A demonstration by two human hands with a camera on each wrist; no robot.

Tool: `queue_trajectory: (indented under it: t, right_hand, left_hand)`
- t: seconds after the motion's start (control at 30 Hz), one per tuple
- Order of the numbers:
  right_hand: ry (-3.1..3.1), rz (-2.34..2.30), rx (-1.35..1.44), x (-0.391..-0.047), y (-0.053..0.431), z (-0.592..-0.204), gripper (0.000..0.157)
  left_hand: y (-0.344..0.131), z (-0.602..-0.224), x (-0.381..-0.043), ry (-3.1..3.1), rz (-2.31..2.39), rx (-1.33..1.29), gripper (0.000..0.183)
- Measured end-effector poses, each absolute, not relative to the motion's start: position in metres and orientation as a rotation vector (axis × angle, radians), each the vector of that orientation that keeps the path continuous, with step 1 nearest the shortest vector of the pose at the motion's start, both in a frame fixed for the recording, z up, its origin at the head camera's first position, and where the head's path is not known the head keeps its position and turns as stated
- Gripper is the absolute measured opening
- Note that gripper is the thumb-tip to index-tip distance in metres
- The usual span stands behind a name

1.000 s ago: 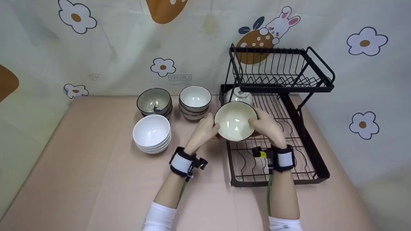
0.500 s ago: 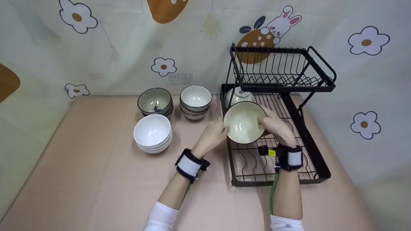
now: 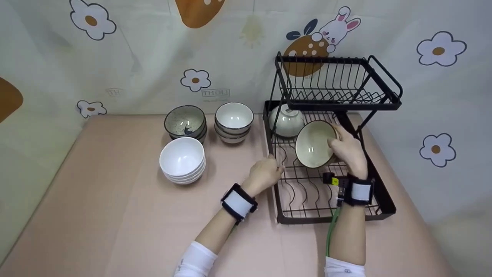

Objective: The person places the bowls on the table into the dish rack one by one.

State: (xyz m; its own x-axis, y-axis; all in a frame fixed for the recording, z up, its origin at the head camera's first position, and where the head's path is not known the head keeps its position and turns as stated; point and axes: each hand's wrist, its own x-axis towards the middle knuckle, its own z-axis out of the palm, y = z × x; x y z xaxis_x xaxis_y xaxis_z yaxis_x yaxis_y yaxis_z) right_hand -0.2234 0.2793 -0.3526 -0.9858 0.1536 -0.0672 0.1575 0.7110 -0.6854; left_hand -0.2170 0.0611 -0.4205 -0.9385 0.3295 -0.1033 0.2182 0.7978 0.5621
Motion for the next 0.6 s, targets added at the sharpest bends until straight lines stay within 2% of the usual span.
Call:
queue_trajectory:
  t: [0.3,0.6]
  right_hand:
    - [2.953,-1.095,0.364,-0.222,0.288,-0.355,0.062]
    - [3.022,-1.046,0.396,-0.225,0.286,-0.361,0.057]
  left_hand:
    - [0.071,-0.435,-0.213,3.004,0.822,0.378,0.017]
    - [0.078,-0.44,-0.209,3.08,0.791,0.292,0.017]
